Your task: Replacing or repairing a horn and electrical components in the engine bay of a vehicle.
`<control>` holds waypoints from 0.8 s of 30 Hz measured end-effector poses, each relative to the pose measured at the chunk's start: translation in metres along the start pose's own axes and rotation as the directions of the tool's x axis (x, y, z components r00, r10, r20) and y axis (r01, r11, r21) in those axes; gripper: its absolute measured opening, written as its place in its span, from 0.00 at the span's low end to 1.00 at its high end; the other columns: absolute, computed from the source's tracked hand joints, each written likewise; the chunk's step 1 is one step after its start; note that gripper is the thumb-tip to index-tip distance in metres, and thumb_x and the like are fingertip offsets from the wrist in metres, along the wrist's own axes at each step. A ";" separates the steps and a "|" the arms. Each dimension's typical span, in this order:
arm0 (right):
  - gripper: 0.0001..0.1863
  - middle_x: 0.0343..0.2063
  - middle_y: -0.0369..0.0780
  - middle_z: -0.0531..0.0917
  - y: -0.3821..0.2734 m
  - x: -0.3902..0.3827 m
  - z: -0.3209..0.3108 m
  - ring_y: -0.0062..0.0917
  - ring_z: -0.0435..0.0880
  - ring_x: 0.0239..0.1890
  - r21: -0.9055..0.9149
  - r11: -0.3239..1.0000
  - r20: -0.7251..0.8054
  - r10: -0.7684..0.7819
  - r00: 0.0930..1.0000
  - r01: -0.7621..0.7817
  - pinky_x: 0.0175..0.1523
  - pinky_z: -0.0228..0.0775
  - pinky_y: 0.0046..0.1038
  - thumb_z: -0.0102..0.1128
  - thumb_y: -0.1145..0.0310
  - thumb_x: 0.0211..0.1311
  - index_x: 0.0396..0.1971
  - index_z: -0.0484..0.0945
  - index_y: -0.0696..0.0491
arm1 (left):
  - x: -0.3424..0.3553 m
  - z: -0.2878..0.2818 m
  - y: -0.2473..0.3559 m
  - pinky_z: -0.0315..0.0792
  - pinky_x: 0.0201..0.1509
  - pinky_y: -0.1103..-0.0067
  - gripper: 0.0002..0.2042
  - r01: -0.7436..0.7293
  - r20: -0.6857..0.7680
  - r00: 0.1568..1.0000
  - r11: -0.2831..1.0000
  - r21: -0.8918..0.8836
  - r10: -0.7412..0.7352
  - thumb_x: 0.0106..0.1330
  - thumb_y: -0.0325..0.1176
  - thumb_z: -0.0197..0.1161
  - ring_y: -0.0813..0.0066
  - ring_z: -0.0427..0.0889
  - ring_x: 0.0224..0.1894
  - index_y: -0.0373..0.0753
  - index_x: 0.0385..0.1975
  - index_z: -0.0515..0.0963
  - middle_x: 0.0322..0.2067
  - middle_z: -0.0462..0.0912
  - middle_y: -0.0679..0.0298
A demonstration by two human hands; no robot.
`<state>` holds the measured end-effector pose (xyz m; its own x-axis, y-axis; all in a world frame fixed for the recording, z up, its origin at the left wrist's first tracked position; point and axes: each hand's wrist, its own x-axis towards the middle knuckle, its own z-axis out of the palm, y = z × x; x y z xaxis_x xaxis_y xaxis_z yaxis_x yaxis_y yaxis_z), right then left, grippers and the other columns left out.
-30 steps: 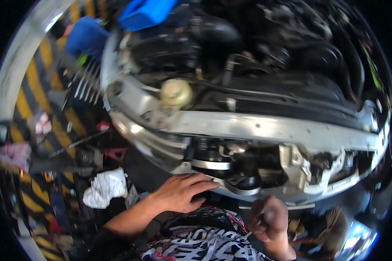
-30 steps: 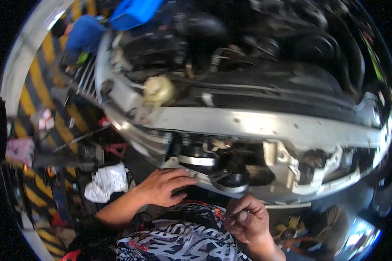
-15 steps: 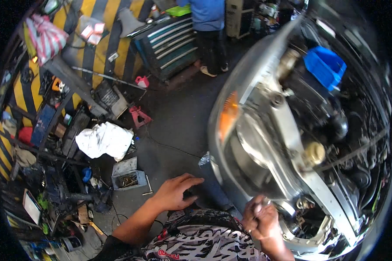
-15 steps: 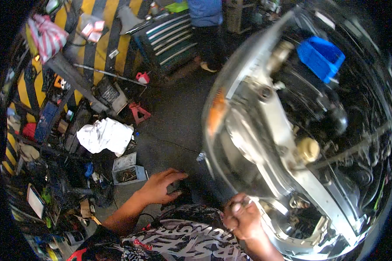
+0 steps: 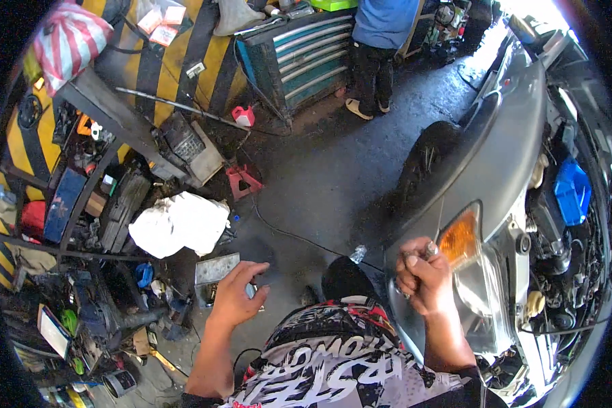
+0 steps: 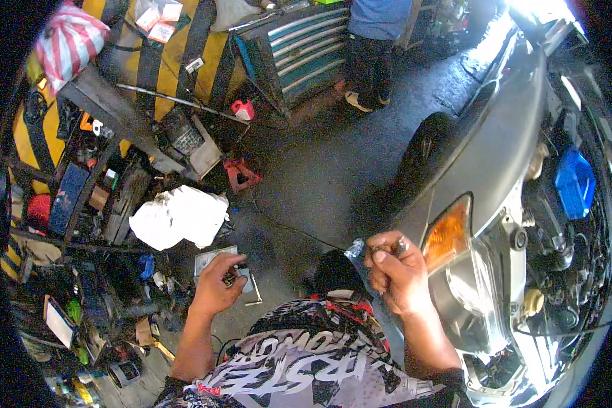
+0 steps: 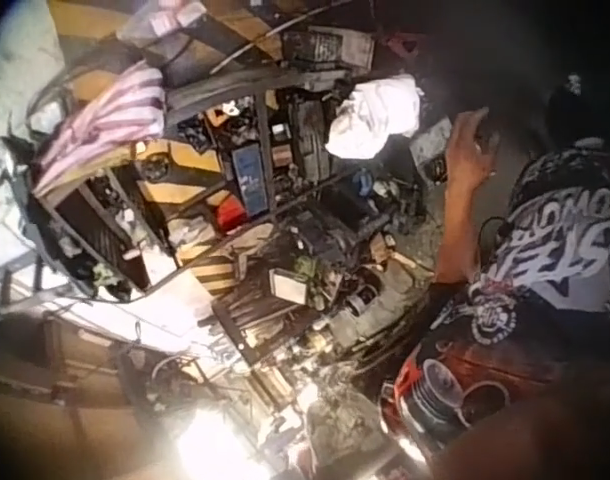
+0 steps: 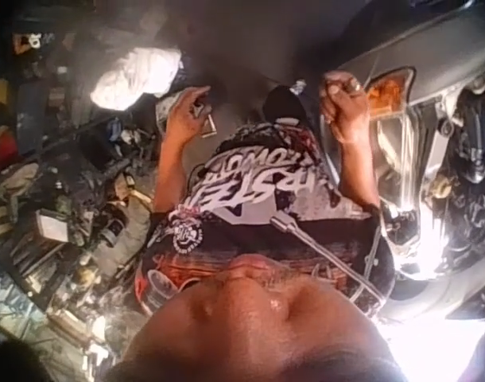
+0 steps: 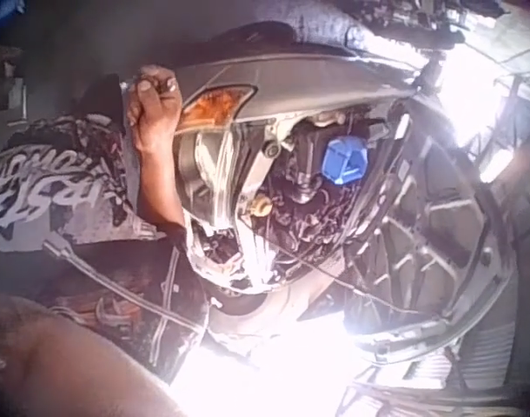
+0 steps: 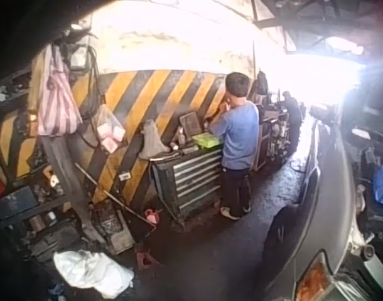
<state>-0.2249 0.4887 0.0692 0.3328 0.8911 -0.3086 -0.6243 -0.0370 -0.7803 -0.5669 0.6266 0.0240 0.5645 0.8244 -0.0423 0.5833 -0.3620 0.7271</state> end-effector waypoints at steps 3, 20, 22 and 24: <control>0.10 0.29 0.40 0.81 0.007 0.060 0.006 0.16 0.67 0.17 0.011 0.999 -0.008 0.032 0.999 -0.032 0.20 0.57 0.20 0.59 0.73 0.68 0.47 0.77 0.55 | 0.054 -0.007 -0.018 0.79 0.47 0.72 0.23 -0.068 -0.023 0.997 0.998 0.014 0.068 0.54 0.27 0.71 0.64 0.83 0.39 0.41 0.53 0.80 0.45 0.81 0.57; 0.12 0.28 0.38 0.82 -0.172 0.448 0.071 0.15 0.71 0.19 -0.418 0.909 -0.043 -0.018 0.999 -0.002 0.23 0.62 0.20 0.60 0.69 0.67 0.47 0.77 0.56 | 0.410 -0.039 -0.202 0.78 0.55 0.64 0.23 0.445 0.119 0.883 0.891 0.093 -0.454 0.65 0.42 0.67 0.51 0.86 0.50 0.37 0.57 0.77 0.48 0.86 0.47; 0.12 0.28 0.37 0.82 -0.182 0.480 0.083 0.15 0.71 0.20 -0.459 0.889 -0.055 -0.013 0.998 -0.014 0.25 0.63 0.20 0.60 0.69 0.66 0.46 0.78 0.56 | 0.454 -0.046 -0.215 0.79 0.54 0.64 0.22 0.403 0.074 0.905 0.901 0.162 -0.418 0.65 0.41 0.67 0.51 0.86 0.48 0.37 0.56 0.77 0.46 0.86 0.48; 0.12 0.27 0.37 0.79 -0.182 0.509 0.090 0.15 0.68 0.18 -0.548 0.836 -0.102 -0.068 0.993 0.001 0.22 0.58 0.20 0.60 0.65 0.65 0.42 0.76 0.56 | 0.511 -0.065 -0.214 0.79 0.53 0.64 0.21 0.440 0.081 0.887 0.885 0.148 -0.455 0.65 0.40 0.67 0.51 0.86 0.46 0.38 0.56 0.78 0.45 0.86 0.49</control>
<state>-0.0053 0.9901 0.1028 0.4446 0.8409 -0.3085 -0.1341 -0.2781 -0.9512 -0.4409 1.1531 -0.1087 0.2829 0.8604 -0.4239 0.8515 -0.0218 0.5239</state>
